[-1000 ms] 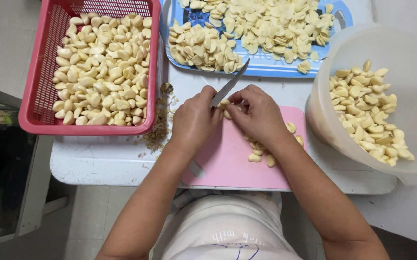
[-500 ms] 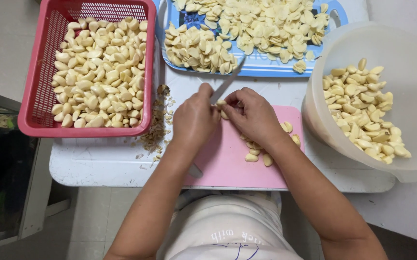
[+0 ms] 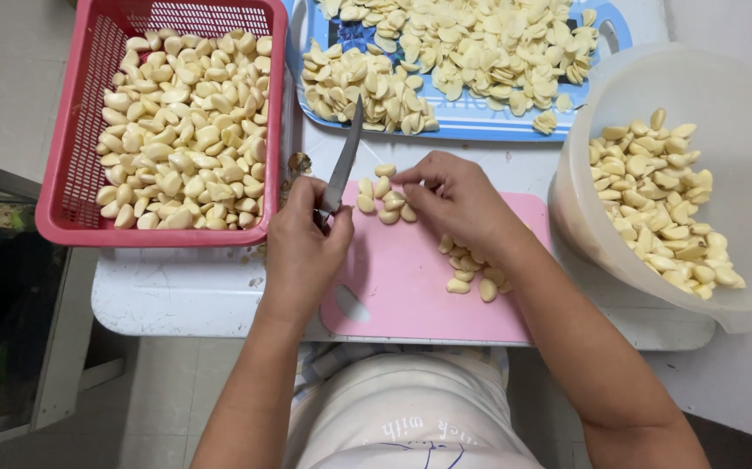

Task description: Slicing peeled garlic cloves into thin pieces on a cutting board using a knife.

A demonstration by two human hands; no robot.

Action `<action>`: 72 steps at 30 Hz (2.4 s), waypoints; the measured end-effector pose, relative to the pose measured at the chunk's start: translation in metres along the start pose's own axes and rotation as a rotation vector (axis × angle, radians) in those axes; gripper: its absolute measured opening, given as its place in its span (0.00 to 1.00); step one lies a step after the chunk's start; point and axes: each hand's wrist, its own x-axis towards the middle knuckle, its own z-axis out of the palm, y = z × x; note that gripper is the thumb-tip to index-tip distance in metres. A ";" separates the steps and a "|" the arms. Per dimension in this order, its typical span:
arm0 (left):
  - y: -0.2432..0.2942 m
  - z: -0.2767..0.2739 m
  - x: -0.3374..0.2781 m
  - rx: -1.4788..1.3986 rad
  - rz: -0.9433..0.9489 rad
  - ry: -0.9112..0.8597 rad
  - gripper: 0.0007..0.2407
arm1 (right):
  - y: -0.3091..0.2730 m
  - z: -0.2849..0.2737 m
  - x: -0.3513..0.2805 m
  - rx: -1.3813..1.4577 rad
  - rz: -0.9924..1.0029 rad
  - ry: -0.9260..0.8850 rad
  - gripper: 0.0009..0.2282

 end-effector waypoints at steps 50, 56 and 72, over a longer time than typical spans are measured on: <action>0.033 -0.067 -0.044 0.132 0.125 -0.024 0.10 | -0.003 0.032 0.033 -0.237 -0.248 -0.155 0.07; 0.011 -0.063 -0.051 0.128 0.065 -0.042 0.09 | -0.010 0.034 0.014 0.041 -0.285 -0.018 0.06; 0.019 -0.049 -0.060 0.126 0.127 -0.219 0.14 | -0.015 0.065 -0.035 0.843 0.139 -0.164 0.14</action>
